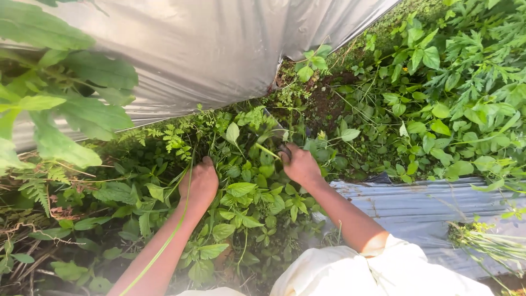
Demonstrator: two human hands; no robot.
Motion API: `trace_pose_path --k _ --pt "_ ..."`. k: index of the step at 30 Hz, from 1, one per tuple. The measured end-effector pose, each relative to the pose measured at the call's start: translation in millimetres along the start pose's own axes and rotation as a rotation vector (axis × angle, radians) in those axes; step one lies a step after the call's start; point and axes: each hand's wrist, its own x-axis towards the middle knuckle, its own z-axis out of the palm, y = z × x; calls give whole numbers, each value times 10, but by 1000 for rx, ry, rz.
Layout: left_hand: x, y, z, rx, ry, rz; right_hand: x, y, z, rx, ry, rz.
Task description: The person uses a small hand hoe to loosen soil and remove weeds from a garden bed covered with black plastic mulch. They pull the uprooted weeds by hand and place them on the plastic sheeting, working along the edge of the bed.
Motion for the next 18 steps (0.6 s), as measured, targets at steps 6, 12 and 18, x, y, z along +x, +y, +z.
trace_pose_path --k 6,12,18 --pt "-79 99 -104 -29 16 8 -299 -441 -319 -259 -223 -172" --pt "-160 105 -240 -36 -62 -25 -202 -190 119 -157 -179 -290" --pt "-156 -20 -167 -39 -77 -37 28 340 -89 -201 69 -20"
